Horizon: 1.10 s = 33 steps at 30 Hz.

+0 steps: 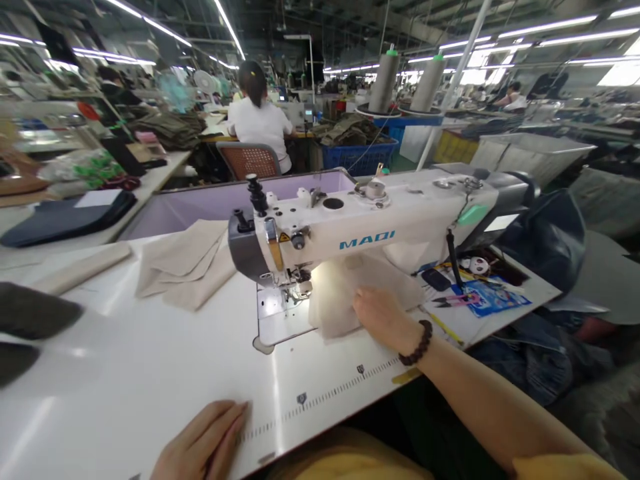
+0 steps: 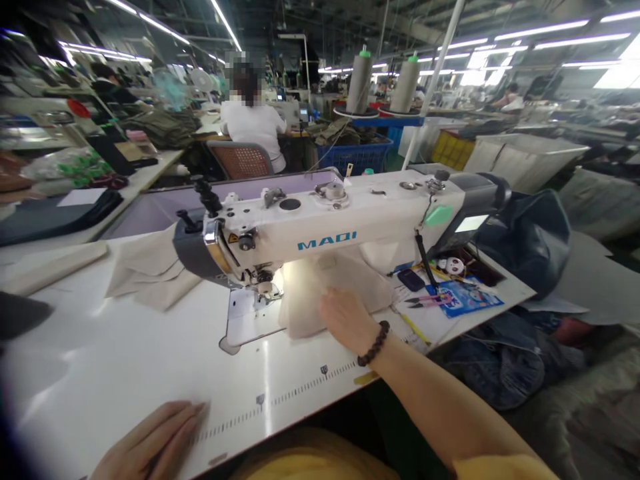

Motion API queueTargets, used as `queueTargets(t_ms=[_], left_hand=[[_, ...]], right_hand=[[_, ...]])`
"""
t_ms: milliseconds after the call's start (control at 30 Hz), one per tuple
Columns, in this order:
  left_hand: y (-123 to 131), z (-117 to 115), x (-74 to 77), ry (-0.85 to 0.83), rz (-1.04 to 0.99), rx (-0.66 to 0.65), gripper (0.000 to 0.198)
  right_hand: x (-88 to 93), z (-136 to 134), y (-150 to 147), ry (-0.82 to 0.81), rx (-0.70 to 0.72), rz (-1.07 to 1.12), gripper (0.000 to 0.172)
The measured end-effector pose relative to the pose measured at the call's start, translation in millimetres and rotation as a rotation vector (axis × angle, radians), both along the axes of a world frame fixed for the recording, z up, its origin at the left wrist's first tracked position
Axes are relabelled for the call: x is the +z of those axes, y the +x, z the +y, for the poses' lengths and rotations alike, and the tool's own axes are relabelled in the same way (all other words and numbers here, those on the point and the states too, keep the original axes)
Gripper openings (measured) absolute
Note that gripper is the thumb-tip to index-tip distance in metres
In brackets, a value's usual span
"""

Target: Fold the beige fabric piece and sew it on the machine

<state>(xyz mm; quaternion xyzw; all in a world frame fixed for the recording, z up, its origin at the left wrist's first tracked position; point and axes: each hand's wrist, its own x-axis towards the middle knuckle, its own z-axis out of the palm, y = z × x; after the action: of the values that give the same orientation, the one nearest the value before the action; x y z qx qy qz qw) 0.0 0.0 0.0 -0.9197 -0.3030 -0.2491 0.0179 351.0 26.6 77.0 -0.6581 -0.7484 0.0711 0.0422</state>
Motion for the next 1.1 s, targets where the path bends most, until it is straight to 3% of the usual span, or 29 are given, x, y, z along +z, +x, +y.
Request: queueTargets(t_ms=[200,367,633,867,1000,1100], left_hand=[[12.5,-1.7,11.2,-0.072,-0.103,0.045,0.032],[18.4,-2.4,22.2,-0.042,-0.096,0.036,0.028],[23.2,-5.6,30.8,-0.074,-0.119,0.056,0.028],[24.7,-6.2,30.9,-0.114,-0.112,0.048,0.026],[22.2,-7.7,29.5,-0.165,-0.127,0.045,0.023],[24.8,-6.3,33.8,-0.199,-0.15,0.068,0.022]], right_hand=[[11.4,13.5,26.0,-0.094,-0.09,0.234,0.015],[3.5,18.5,55.8,-0.211,-0.151,0.497,0.022],[6.9,17.8,50.6,-0.218,-0.168,0.627,0.012],[11.3,27.2,56.9,-0.235,-0.212,0.775,0.013],[25.3,17.2,69.2,-0.147,-0.257,0.875,0.022],[45.7,-9.7,66.9,-0.066,-0.243,0.918,0.02]])
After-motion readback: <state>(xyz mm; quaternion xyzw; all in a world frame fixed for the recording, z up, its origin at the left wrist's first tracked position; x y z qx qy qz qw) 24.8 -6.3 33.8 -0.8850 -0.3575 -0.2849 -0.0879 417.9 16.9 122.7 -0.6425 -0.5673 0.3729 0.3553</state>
